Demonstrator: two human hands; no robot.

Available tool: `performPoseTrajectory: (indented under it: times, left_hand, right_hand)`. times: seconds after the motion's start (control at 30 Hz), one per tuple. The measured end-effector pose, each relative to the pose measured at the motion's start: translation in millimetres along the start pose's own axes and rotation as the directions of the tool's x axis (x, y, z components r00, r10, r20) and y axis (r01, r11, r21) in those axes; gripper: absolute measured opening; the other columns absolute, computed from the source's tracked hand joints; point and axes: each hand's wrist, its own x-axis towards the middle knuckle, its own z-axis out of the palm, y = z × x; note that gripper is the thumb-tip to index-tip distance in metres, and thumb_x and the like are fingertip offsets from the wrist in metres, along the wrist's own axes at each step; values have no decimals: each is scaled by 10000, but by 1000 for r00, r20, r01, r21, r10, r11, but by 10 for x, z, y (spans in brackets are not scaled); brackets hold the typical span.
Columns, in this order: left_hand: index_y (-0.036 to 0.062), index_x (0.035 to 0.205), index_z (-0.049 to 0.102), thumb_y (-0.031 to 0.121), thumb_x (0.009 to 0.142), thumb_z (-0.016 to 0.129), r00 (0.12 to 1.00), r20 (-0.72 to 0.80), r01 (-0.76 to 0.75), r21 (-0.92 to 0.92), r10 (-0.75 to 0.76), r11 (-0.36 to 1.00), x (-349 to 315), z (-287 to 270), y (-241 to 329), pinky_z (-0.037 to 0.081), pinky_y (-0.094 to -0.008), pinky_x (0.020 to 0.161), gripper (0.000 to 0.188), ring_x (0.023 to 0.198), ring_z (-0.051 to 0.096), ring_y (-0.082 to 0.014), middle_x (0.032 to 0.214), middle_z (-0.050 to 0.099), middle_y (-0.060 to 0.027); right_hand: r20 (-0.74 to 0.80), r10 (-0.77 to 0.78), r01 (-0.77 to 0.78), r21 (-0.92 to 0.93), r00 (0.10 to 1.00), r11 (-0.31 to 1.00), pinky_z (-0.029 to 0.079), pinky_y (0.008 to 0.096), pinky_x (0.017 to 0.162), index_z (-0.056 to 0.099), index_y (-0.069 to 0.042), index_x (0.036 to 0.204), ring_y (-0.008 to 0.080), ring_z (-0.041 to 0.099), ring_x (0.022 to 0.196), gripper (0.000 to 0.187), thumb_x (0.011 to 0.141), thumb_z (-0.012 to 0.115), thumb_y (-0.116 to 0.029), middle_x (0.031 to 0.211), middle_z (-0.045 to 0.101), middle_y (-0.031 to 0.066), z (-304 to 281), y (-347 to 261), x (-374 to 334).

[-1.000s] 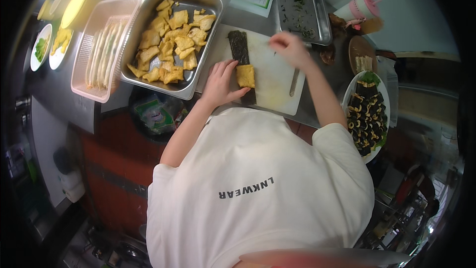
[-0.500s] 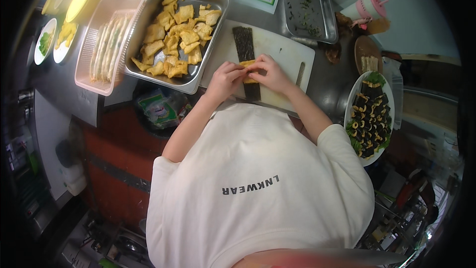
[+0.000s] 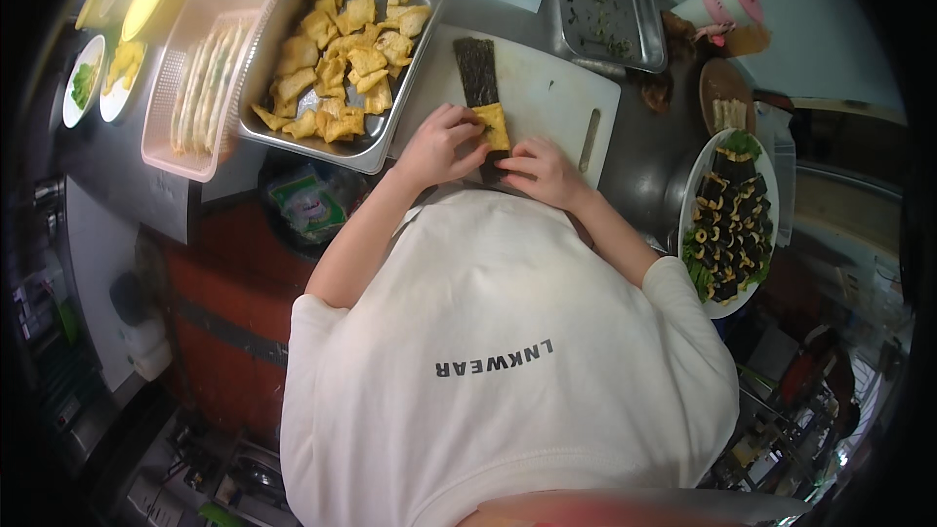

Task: The person assembles sushi rolls by placing fried tofu and green vegetables onto a sheet of nori laid on a cutting board, then rolling it and placing the finished roll on a plate. The process is repeated multiple times.

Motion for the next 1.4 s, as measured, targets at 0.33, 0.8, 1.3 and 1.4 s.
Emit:
performPoseTrajectory:
  times: [0.33,0.8,1.3,1.4]
  left_hand:
    - [-3,962,680,127,699,783,995,91,-47,2,46,999,-12,-69,-71,497,-356,804,310,918,567,-276,1027,599,-114]
    - [-5,954,690,261,791,712,997,68,-35,71,30,997,-64,-32,-26,473,-368,831,313,929,559,-294,1053,597,-133]
    - [73,758,698,151,757,701,989,-119,106,192,-84,976,-4,141,31,447,-349,718,78,823,581,-215,856,623,-17]
    - [73,759,704,143,764,691,982,-143,151,196,-124,969,14,168,45,449,-353,726,71,817,586,-225,837,624,-24]
  right_hand:
    - [15,82,-83,55,996,995,434,353,777,699,-113,782,222,577,803,100,692,743,-117,821,601,30,-1,-82,85]
    - [-85,272,-230,333,959,914,453,300,669,606,-15,862,220,561,749,76,807,653,-37,854,562,94,-1,-97,203]
    - [-330,-17,28,29,944,999,493,353,732,611,-3,984,264,575,872,220,773,674,4,961,542,117,204,-57,271]
    - [-280,-68,55,-54,958,997,489,355,756,632,-8,993,268,572,889,244,757,696,-14,973,541,112,220,26,208]
